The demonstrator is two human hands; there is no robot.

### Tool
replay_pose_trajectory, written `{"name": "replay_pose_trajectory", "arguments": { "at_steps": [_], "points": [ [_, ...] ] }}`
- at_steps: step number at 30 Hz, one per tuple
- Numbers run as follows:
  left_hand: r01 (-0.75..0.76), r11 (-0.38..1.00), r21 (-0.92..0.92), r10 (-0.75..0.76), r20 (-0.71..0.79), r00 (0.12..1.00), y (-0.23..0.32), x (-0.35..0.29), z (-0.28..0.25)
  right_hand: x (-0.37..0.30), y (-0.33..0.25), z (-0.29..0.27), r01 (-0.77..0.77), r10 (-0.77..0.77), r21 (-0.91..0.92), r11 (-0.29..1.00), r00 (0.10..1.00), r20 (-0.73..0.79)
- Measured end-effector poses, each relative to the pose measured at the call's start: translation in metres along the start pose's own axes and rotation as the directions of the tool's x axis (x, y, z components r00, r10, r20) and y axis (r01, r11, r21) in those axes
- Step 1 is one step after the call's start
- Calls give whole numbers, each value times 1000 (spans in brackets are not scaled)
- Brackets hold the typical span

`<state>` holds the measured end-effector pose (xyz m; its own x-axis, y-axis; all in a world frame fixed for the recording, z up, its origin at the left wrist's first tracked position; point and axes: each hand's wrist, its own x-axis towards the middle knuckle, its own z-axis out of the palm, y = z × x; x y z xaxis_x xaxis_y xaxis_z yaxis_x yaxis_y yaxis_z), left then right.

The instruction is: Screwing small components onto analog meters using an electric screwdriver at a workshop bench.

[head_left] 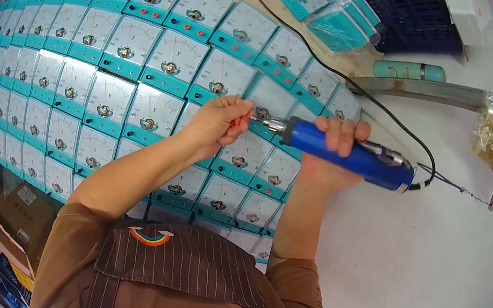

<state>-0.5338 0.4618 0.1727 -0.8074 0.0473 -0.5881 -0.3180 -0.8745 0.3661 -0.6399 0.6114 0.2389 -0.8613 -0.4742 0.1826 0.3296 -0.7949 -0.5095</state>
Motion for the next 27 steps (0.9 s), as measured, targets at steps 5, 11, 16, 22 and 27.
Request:
{"name": "replay_pose_trajectory", "arguments": {
  "at_steps": [5, 11, 16, 22, 27],
  "points": [
    [-61, 998, 25, 64, -114, 991, -15, 2, 21, -20, 6, 3, 82, -80, -161, 983, 997, 21],
    [-109, 982, 155, 130, -128, 983, -17, 10, 11, 1, -31, -36, 125, -145, -166, 978, 982, -117],
    [-24, 975, 222, 38, -58, 998, -18, 6, 3, 27, -37, -69, 245, -347, -467, 850, 926, -146],
    [8, 970, 243, -10, 7, 1000, -18, 6, -1, 42, -23, -87, 137, -296, -453, 881, 907, -300],
    [40, 968, 246, -47, 23, 999, -18, 8, 2, 37, -8, -99, 139, -251, -477, 868, 951, -178]
  ]
}}
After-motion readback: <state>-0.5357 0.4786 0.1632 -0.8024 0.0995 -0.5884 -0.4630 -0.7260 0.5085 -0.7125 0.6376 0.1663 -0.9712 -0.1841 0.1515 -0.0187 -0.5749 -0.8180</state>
